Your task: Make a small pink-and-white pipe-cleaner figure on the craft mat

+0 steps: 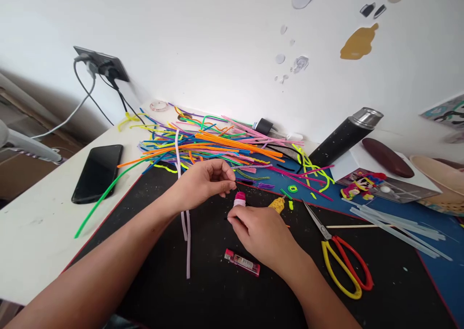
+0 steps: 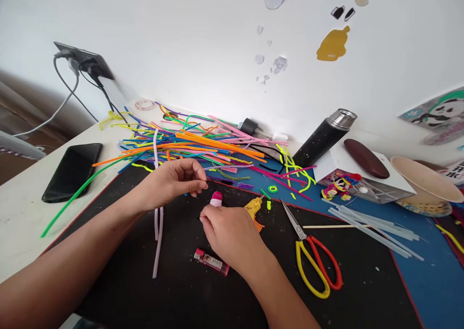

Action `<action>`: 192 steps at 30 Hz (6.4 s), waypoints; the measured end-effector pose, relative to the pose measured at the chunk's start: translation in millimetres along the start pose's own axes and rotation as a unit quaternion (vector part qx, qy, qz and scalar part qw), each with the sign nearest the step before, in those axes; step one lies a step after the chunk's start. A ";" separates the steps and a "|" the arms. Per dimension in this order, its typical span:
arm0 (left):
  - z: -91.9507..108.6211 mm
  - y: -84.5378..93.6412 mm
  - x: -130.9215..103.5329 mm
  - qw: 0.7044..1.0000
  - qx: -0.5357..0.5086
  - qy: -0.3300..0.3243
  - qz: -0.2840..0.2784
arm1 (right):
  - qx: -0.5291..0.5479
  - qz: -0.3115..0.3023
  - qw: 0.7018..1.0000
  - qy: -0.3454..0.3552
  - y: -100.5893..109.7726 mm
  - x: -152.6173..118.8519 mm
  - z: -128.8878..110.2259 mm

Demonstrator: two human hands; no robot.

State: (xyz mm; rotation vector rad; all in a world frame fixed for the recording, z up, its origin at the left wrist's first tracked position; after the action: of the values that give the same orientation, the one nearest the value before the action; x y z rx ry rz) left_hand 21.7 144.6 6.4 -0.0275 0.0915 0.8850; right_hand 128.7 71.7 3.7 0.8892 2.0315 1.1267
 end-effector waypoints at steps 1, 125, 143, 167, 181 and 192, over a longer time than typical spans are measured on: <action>0.0 -0.4 0.3 1.000 -0.001 -0.003 0.001 | -0.005 -0.002 1.000 0.003 -1.2 0.5 -1.5; -9.5 -10.4 7.4 0.999 -0.041 -0.008 -0.012 | 0.251 0.224 0.938 -0.079 64.0 -51.6 42.3; -15.4 -12.2 8.8 0.999 -0.039 -0.015 -0.010 | -0.040 -0.067 0.990 -0.121 -44.5 -59.2 -23.9; -8.3 16.4 4.3 0.989 -0.095 -0.052 0.099 | 0.546 0.060 0.835 -0.024 22.9 3.1 16.1; -7.6 4.5 3.2 0.991 -0.099 -0.033 0.081 | 0.629 0.089 0.772 0.018 10.0 4.0 34.7; -7.6 5.9 2.8 0.992 -0.090 -0.026 0.084 | 0.673 0.073 0.735 0.017 6.4 4.1 39.8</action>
State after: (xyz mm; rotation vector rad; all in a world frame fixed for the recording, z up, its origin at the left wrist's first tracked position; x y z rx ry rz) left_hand 18.3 150.0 -1.3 -0.1667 -0.0356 1.0606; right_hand 159.2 95.3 -8.4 1.6557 2.6954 -0.5664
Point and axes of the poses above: each hand's wrist, its own x-axis towards the middle knuckle, its own y-axis out of the back of the hand, z = x × y, the point moved 10 cm from there along x, towards the middle knuckle, and after that the axes turned 12 degrees about -z, right-handed, at the moved point
